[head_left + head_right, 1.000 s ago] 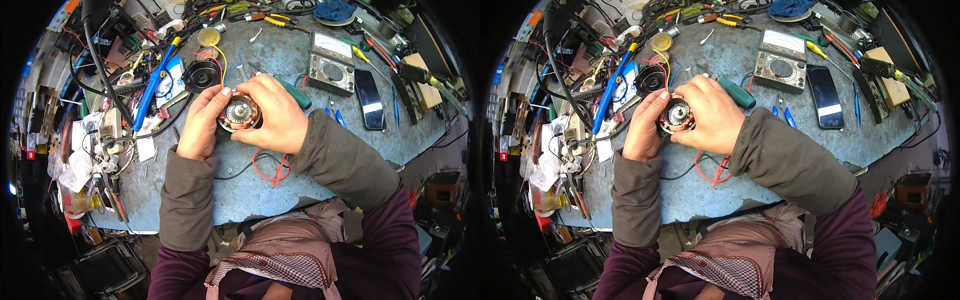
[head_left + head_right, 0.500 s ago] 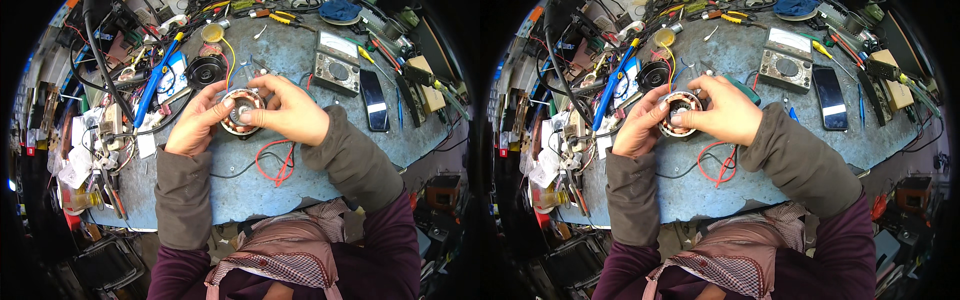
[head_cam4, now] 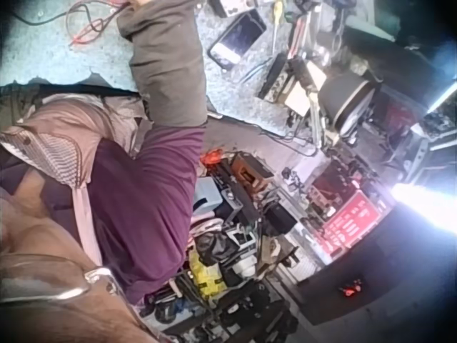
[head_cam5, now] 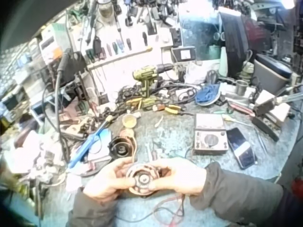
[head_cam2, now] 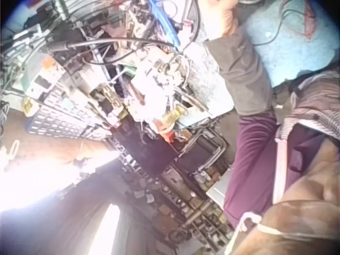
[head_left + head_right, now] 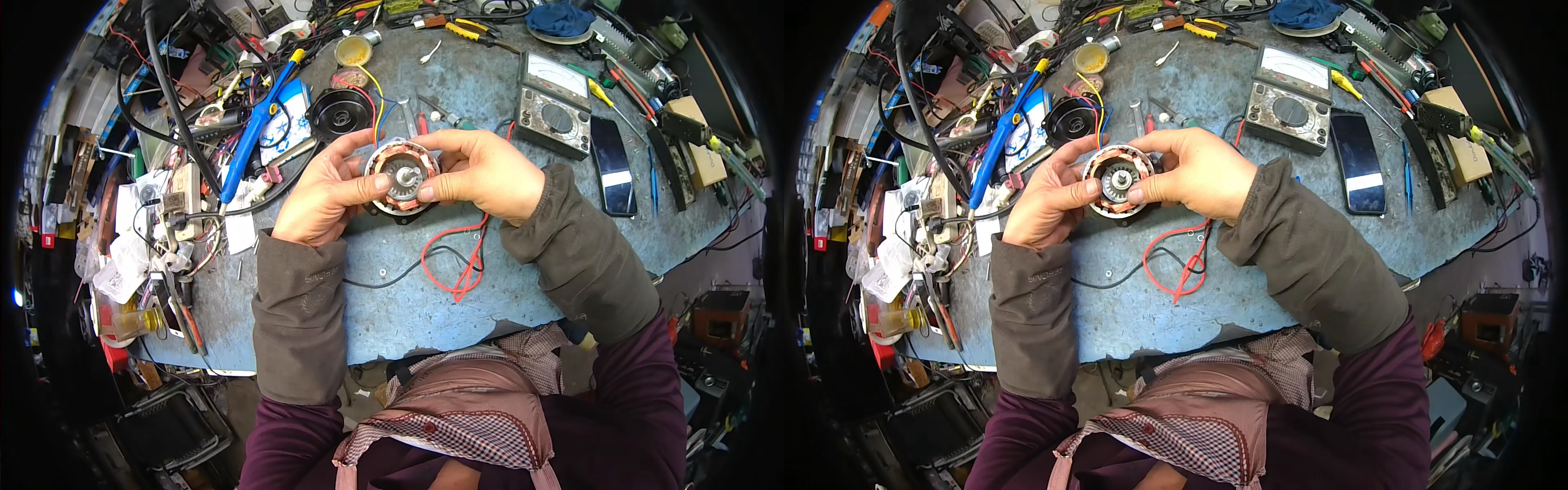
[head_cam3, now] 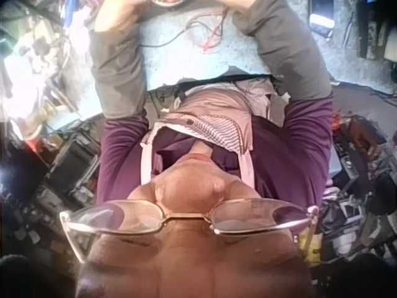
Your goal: The person assembles an electrical motor by placing a copper-wound stator into a metal housing, connecting wires, and securing the casing. They then use a screwdriver to tighten screws and attach a small white component to the motor shaft.
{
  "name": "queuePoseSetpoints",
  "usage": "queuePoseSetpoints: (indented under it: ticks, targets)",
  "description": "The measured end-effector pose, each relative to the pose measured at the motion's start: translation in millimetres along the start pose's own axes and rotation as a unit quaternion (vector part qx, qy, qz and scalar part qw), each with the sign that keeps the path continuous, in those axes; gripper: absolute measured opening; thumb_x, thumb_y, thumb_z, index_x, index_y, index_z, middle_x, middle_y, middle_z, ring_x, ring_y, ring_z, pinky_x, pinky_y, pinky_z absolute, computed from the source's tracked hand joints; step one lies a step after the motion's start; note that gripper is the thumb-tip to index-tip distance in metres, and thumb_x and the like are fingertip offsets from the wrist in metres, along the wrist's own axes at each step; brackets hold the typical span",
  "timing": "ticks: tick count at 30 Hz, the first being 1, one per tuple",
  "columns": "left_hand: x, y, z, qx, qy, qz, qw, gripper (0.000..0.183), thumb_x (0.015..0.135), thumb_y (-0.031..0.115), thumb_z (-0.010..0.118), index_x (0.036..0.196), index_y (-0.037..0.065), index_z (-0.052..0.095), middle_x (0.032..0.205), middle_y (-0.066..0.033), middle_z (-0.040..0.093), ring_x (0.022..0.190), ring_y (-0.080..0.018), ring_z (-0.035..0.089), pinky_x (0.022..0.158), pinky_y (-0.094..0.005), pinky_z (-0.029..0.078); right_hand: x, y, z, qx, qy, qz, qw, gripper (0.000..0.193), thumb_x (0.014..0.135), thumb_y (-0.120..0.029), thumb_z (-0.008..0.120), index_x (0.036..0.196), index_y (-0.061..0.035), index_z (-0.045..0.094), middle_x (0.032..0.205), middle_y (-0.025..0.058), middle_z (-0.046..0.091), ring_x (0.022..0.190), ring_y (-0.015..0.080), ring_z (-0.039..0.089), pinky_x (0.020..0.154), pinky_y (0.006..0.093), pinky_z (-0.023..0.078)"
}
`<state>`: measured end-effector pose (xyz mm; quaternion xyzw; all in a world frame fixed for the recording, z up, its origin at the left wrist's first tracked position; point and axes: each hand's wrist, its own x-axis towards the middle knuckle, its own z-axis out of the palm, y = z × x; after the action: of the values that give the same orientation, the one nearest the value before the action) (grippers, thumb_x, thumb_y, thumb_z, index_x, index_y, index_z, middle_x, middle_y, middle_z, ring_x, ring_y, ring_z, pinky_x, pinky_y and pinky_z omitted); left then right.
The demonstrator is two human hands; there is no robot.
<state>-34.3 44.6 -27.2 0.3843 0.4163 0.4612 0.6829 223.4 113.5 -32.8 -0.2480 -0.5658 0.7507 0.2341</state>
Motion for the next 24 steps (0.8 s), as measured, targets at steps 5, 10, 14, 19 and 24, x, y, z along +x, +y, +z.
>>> queuePoseSetpoints:
  ticks: [5,10,14,19,24]
  targets:
    - [1.4,0.4,2.4,-0.012,-0.003,0.005,1.0,0.079,0.089,0.003,0.087,0.155,-0.003,0.046,0.137,-0.0183,0.07,0.122,-0.0264,0.072,0.105,-0.0394,0.059,-3.8,-7.2,0.9,-0.034,0.013,0.014,0.999,0.059,0.094,-0.002,0.081,0.149,0.0019,0.059,0.117,0.0121,0.077,0.103,0.0183,0.075,0.086,0.0317,0.061]
    - [1.6,0.4,5.2,-0.009,-0.005,0.01,1.0,0.079,0.088,0.003,0.088,0.155,-0.004,0.046,0.137,-0.0174,0.07,0.123,-0.026,0.071,0.106,-0.0394,0.058,-4.3,-11.4,1.4,-0.066,0.018,0.02,0.997,0.058,0.093,-0.005,0.083,0.147,0.0006,0.061,0.112,0.0107,0.078,0.097,0.0163,0.073,0.081,0.0304,0.059]
    - [1.5,-1.2,6.2,0.006,0.005,0.023,1.0,0.08,0.087,0.003,0.088,0.155,-0.004,0.046,0.138,-0.0166,0.07,0.124,-0.0257,0.07,0.107,-0.0396,0.057,-4.8,-9.3,1.4,-0.042,0.023,0.011,0.999,0.052,0.094,-0.006,0.083,0.143,0.0004,0.065,0.107,0.0105,0.078,0.093,0.0162,0.073,0.078,0.0317,0.058]
    - [2.6,0.2,9.1,0.023,0.004,0.025,0.999,0.08,0.088,0.003,0.087,0.155,-0.003,0.045,0.138,-0.0169,0.07,0.123,-0.0264,0.071,0.107,-0.0406,0.057,-2.7,-6.4,-2.0,-0.037,0.014,0.007,0.999,0.058,0.094,-0.014,0.085,0.145,-0.001,0.062,0.107,0.0097,0.076,0.093,0.0165,0.072,0.078,0.0326,0.059]
    - [-3.3,2.4,17.3,0.04,-0.005,0.048,0.998,0.093,0.093,0.009,0.085,0.167,0.001,0.03,0.141,-0.021,0.066,0.128,-0.0271,0.067,0.111,-0.0404,0.053,-4.8,-10.7,2.3,-0.072,0.033,0.022,0.997,0.075,0.096,-0.032,0.085,0.156,-0.0043,0.05,0.114,0.012,0.072,0.096,0.0183,0.07,0.077,0.0354,0.06]
